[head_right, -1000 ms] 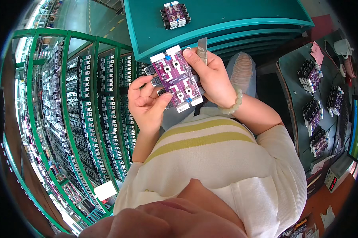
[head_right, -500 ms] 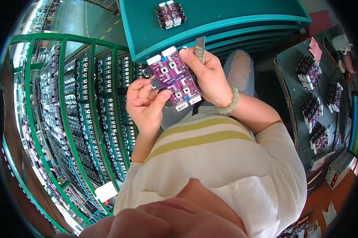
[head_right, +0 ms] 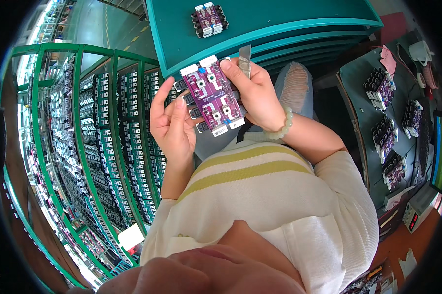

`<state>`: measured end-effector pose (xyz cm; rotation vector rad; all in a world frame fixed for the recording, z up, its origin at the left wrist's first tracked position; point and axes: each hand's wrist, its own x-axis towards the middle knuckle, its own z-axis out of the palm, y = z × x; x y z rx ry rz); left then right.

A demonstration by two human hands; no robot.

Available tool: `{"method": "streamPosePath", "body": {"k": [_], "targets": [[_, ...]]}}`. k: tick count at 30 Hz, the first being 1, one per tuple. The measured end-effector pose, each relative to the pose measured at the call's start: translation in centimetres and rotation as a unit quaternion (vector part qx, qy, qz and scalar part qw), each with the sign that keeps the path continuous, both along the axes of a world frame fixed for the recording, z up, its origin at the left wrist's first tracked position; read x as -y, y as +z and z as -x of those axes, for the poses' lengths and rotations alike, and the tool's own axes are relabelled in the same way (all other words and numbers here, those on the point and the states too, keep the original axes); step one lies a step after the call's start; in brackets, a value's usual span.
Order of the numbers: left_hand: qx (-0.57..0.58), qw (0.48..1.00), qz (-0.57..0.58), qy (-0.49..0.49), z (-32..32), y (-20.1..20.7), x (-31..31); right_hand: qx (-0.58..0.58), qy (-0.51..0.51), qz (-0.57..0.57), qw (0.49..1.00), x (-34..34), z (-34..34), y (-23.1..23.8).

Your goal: The person uses a small metal tool to scrape and clean the surface of purple circuit boards. They handle the boards one at a time, scraping specific areas and then placing them into a green storage rack. The process is repeated for multiple boards throughout the video.

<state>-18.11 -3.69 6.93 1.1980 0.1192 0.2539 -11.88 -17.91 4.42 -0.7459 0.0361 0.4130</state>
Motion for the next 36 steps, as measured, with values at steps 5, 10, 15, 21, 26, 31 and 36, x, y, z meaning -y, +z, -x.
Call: {"method": "streamPosePath", "body": {"k": [5,10,15,21,26,31,36], "targets": [[-0.008,1.000,-0.010,0.002,0.0,0.1,0.0,-0.004,0.002,-0.007,1.000,0.0,0.0,0.1],[-0.005,1.000,0.015,-0.011,-0.1,0.0,0.1,-0.005,-0.018,-0.002,1.000,0.0,-0.2,-0.1],[-0.015,0.993,-0.034,-0.111,1.0,-0.9,-0.8,0.013,-0.031,-0.015,0.999,0.5,-0.9,-0.2],[-0.010,0.984,-0.093,-0.149,1.3,-0.6,-0.3,0.012,-0.040,-0.013,0.999,0.7,-0.9,0.1],[0.031,0.987,-0.064,-0.143,1.3,-1.2,-0.1,0.004,-0.052,-0.007,0.999,0.5,-0.6,0.2],[0.055,0.989,-0.070,-0.122,1.4,-1.7,0.0,0.016,-0.043,-0.013,0.999,0.5,-0.4,0.8],[0.041,0.991,-0.036,-0.125,1.1,-2.2,-0.3,0.010,-0.044,-0.014,0.999,0.4,-0.5,0.7]]}}
